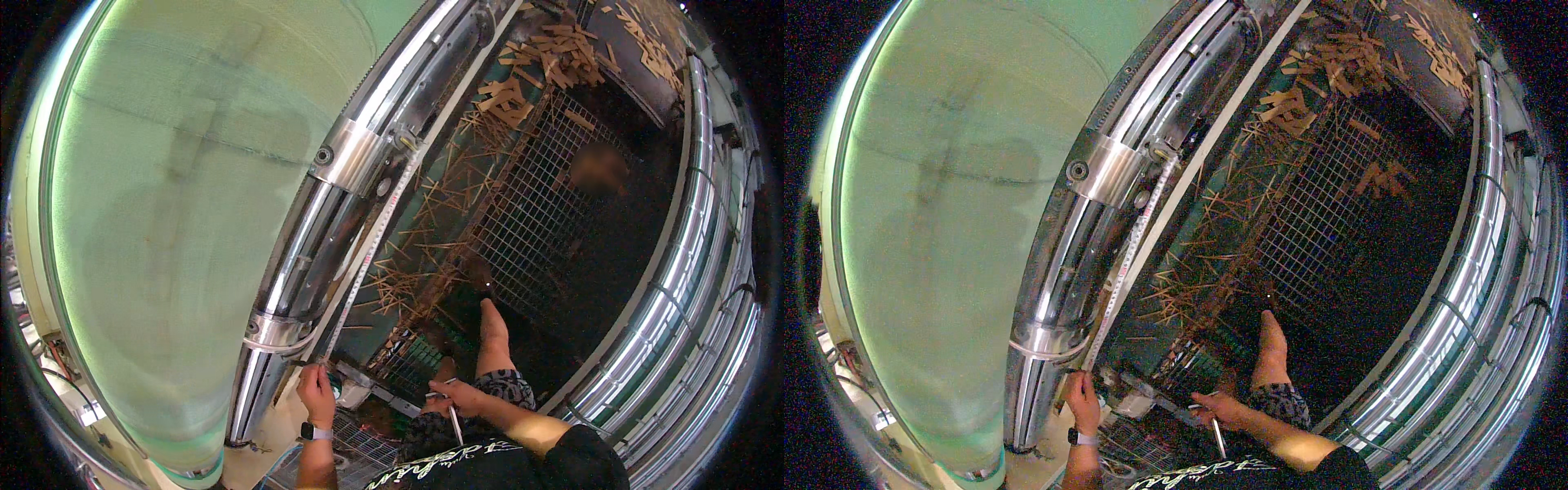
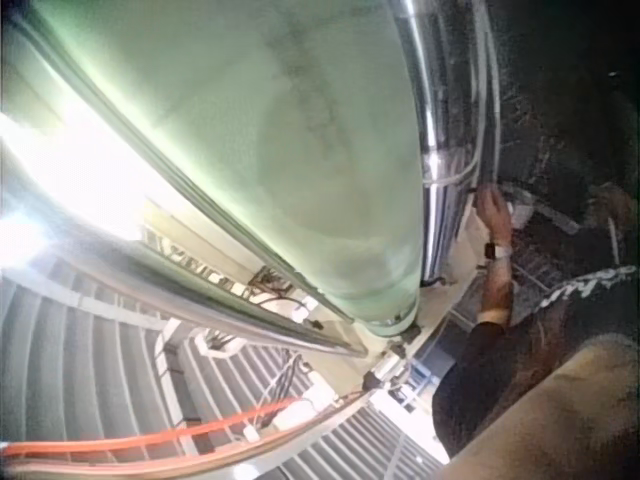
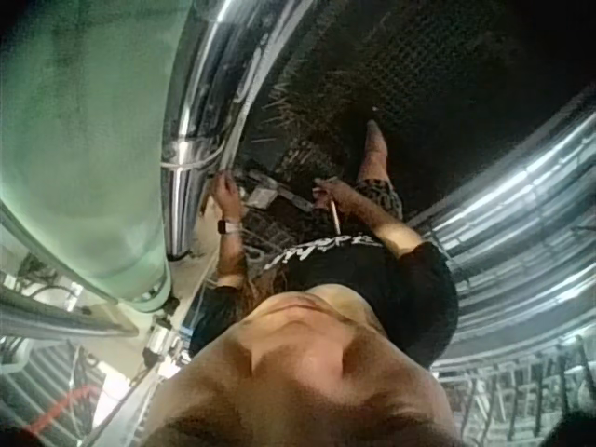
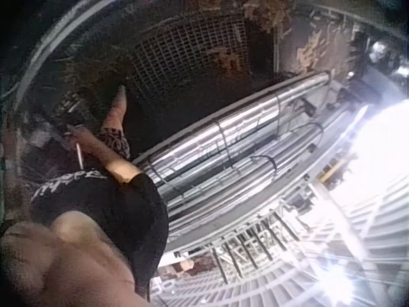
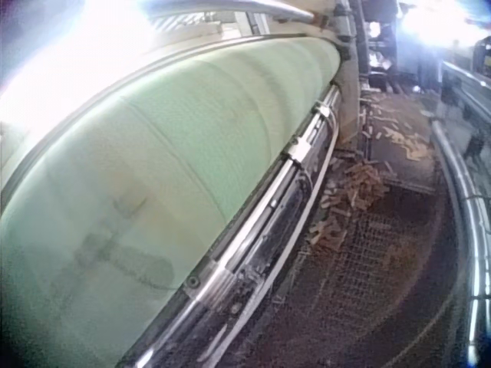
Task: The person uses a tape measure to measure the length of a long, curved metal component on a machine. They then use a marker to make marks on the metal surface at specific intervals along the measured length.
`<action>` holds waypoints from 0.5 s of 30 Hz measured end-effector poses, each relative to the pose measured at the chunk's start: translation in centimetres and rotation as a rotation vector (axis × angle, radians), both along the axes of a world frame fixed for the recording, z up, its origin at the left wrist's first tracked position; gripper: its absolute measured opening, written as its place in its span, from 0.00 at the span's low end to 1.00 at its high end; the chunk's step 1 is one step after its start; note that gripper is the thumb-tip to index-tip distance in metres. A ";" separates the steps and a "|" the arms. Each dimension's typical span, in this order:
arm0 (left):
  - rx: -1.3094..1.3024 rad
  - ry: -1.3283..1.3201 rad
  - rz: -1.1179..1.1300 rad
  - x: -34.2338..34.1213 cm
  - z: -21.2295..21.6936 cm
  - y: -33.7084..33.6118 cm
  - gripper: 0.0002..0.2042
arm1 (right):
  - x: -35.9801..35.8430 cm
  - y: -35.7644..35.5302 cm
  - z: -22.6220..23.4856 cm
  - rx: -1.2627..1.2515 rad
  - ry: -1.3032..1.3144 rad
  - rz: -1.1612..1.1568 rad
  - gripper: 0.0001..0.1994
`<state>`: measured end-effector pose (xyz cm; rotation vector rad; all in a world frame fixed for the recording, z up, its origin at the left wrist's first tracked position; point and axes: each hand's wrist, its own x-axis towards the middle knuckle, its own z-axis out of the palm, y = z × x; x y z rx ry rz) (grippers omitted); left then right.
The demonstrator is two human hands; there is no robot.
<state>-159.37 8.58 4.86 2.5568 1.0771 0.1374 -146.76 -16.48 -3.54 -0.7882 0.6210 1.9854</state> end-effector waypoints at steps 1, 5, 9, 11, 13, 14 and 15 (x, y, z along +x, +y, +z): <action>-0.076 0.017 0.061 -0.5 -0.4 0.2 0.05 | 0.6 0.3 1.1 -0.025 -0.056 0.013 0.21; -0.056 -0.009 0.047 -1.2 -1.6 0.8 0.05 | 0.2 -0.2 0.3 0.086 0.135 -0.077 0.21; -0.076 -0.034 0.065 -1.5 -2.0 1.0 0.04 | 0.5 0.4 1.0 0.059 0.034 -0.010 0.22; -0.099 -0.044 0.086 -1.0 -1.7 1.2 0.04 | 0.0 0.3 0.3 0.106 0.056 -0.009 0.22; -0.093 -0.041 0.081 -1.4 -2.2 1.6 0.04 | 0.1 0.6 0.7 0.073 0.060 0.014 0.23; -0.090 -0.040 0.078 -1.5 -2.3 1.7 0.04 | 0.1 0.9 1.0 0.056 0.061 0.026 0.23; -0.079 -0.067 0.065 -1.3 -2.2 1.8 0.04 | 0.0 1.0 1.3 0.075 0.020 0.028 0.23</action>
